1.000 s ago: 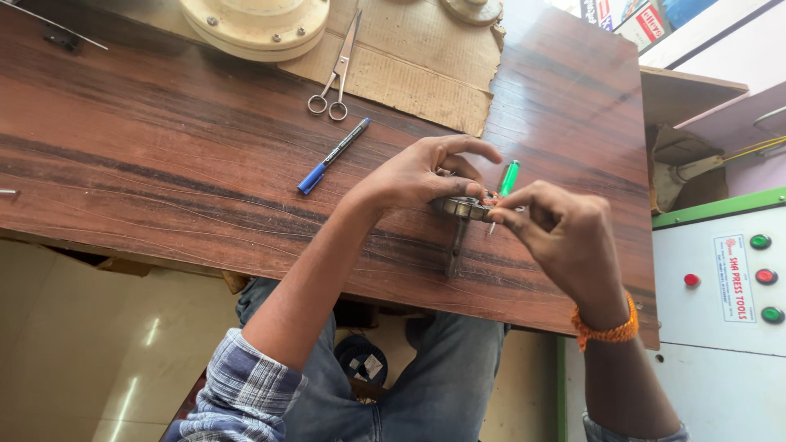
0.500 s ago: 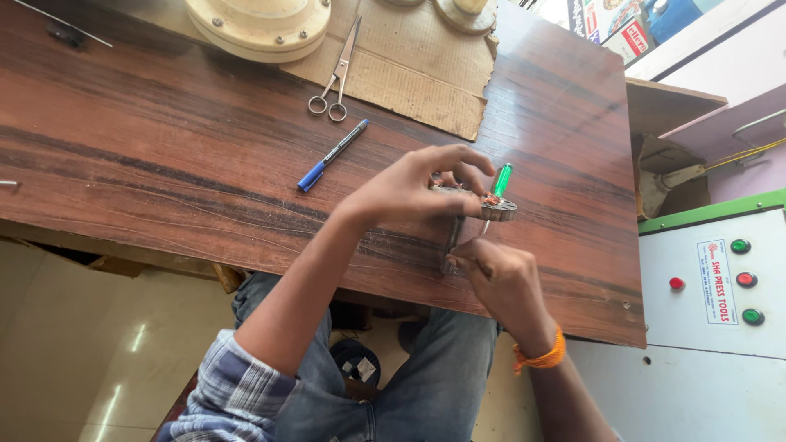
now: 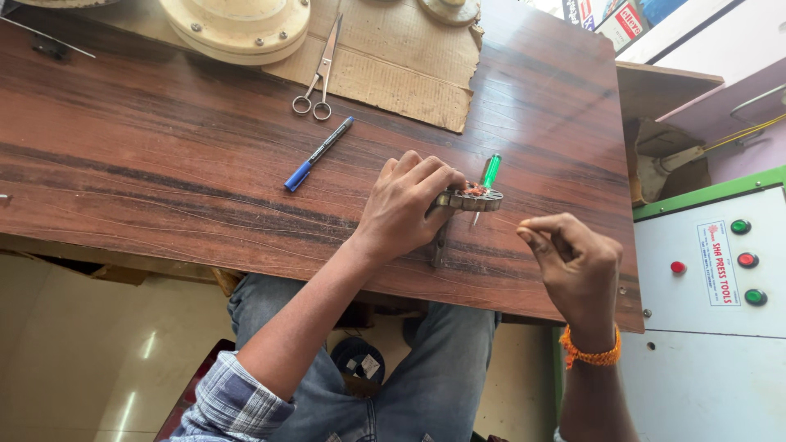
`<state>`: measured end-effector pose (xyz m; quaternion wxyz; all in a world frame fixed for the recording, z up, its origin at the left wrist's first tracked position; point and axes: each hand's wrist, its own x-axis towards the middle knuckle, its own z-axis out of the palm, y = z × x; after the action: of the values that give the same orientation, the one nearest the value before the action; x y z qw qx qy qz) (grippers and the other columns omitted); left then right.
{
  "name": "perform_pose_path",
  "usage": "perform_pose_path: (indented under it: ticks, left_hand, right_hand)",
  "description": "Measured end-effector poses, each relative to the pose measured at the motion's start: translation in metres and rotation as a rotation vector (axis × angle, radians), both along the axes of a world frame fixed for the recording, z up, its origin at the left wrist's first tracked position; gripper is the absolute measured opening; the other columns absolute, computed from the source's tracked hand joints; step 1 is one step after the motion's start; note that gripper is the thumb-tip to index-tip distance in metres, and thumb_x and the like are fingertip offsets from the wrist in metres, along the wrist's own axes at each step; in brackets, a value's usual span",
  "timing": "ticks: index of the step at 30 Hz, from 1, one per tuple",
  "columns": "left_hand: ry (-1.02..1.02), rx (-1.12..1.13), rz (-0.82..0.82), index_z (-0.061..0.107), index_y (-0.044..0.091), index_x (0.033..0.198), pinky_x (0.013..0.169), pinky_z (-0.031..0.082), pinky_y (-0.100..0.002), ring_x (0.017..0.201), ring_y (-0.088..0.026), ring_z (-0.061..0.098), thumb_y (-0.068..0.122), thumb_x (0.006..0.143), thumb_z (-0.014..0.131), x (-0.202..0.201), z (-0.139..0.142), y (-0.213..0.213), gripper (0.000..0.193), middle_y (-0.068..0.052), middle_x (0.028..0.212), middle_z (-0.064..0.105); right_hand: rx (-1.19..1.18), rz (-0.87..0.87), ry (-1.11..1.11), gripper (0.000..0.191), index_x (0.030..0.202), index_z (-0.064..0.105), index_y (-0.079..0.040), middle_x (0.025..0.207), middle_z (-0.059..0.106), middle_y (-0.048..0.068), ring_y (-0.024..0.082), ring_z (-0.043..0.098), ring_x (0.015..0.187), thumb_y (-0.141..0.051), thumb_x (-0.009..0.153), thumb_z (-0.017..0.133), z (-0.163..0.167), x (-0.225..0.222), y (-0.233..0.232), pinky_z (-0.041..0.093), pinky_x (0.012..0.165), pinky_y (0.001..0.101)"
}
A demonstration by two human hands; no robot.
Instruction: The person winds copper wire around the slots of a circular stator core. They hold the stator with one hand and wrap the wire with the other, rotating the stator as needed to access each slot.
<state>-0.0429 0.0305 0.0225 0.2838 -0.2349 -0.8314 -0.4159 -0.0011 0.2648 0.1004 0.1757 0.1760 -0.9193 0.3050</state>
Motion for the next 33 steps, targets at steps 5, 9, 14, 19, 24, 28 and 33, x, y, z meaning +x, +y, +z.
perform_pose_path:
  ticks: [5,9,14,19,24,28,33]
  left_hand:
    - [0.005,-0.010,0.027,0.065,0.016,0.108,0.083,0.042,-0.040,0.098,-0.022,0.057,0.014,0.080,0.080,0.002,0.003,-0.001,0.031,0.004,0.103,0.063]
    - [-0.007,-0.003,0.014,0.065,0.015,0.108,0.083,0.043,-0.040,0.099,-0.022,0.057,0.013,0.079,0.079,0.003,0.005,-0.001,0.032,0.003,0.104,0.063]
    - [-0.094,0.003,-0.080,0.067,0.014,0.111,0.090,0.044,-0.040,0.103,-0.024,0.058,0.024,0.080,0.079,-0.001,0.008,-0.009,0.035,0.000,0.109,0.067]
    - [-0.632,0.401,-0.235,0.068,0.015,0.125,0.094,0.058,-0.038,0.103,-0.019,0.074,0.043,0.097,0.062,-0.024,0.013,-0.014,0.041,-0.003,0.113,0.076]
    - [-0.774,0.601,-0.268,0.045,0.013,0.147,0.103,0.049,-0.042,0.110,-0.020,0.071,0.044,0.085,0.074,-0.051,0.015,-0.001,0.076,-0.011,0.106,0.079]
    - [-0.837,0.779,-0.615,0.025,0.012,0.158,0.110,0.041,-0.040,0.112,-0.020,0.072,0.031,0.078,0.083,-0.062,0.009,-0.006,0.100,-0.015,0.104,0.081]
    - [-0.722,0.550,-0.739,0.050,0.009,0.148,0.103,0.050,-0.037,0.101,-0.017,0.071,0.021,0.083,0.081,-0.069,-0.002,-0.016,0.073,-0.011,0.100,0.079]
  right_hand:
    - [-0.002,0.073,0.082,0.008,0.096,0.074,-0.001,0.063,0.058,-0.002,0.002,0.044,0.055,-0.003,0.095,0.081,0.012,-0.018,-0.017,0.033,0.051,0.0237]
    - [0.030,0.082,0.107,0.008,0.096,0.074,-0.002,0.060,0.056,-0.001,0.002,0.043,0.053,-0.003,0.095,0.082,0.014,-0.040,-0.024,0.031,0.050,0.0247]
    - [0.078,0.180,0.123,0.005,0.097,0.074,-0.003,0.070,0.067,0.002,0.004,0.054,0.057,-0.005,0.098,0.079,0.004,-0.081,-0.034,0.038,0.051,0.0251]
    - [0.255,0.243,0.073,0.009,0.092,0.077,-0.006,0.063,0.067,0.007,0.012,0.057,0.049,-0.013,0.092,0.083,-0.006,-0.110,-0.047,0.041,0.050,0.0309]
    - [0.212,0.235,0.080,0.012,0.094,0.075,-0.005,0.064,0.063,0.008,0.010,0.054,0.051,-0.012,0.093,0.084,-0.002,-0.113,-0.050,0.040,0.051,0.0302]
    - [0.187,0.204,0.108,0.011,0.093,0.075,-0.004,0.061,0.057,0.006,0.010,0.045,0.050,-0.010,0.093,0.084,0.006,-0.105,-0.051,0.035,0.050,0.0306]
    - [0.091,0.132,-0.035,0.008,0.096,0.077,-0.004,0.058,0.053,-0.002,0.003,0.039,0.051,-0.009,0.092,0.083,0.017,-0.069,-0.042,0.029,0.047,0.0264]
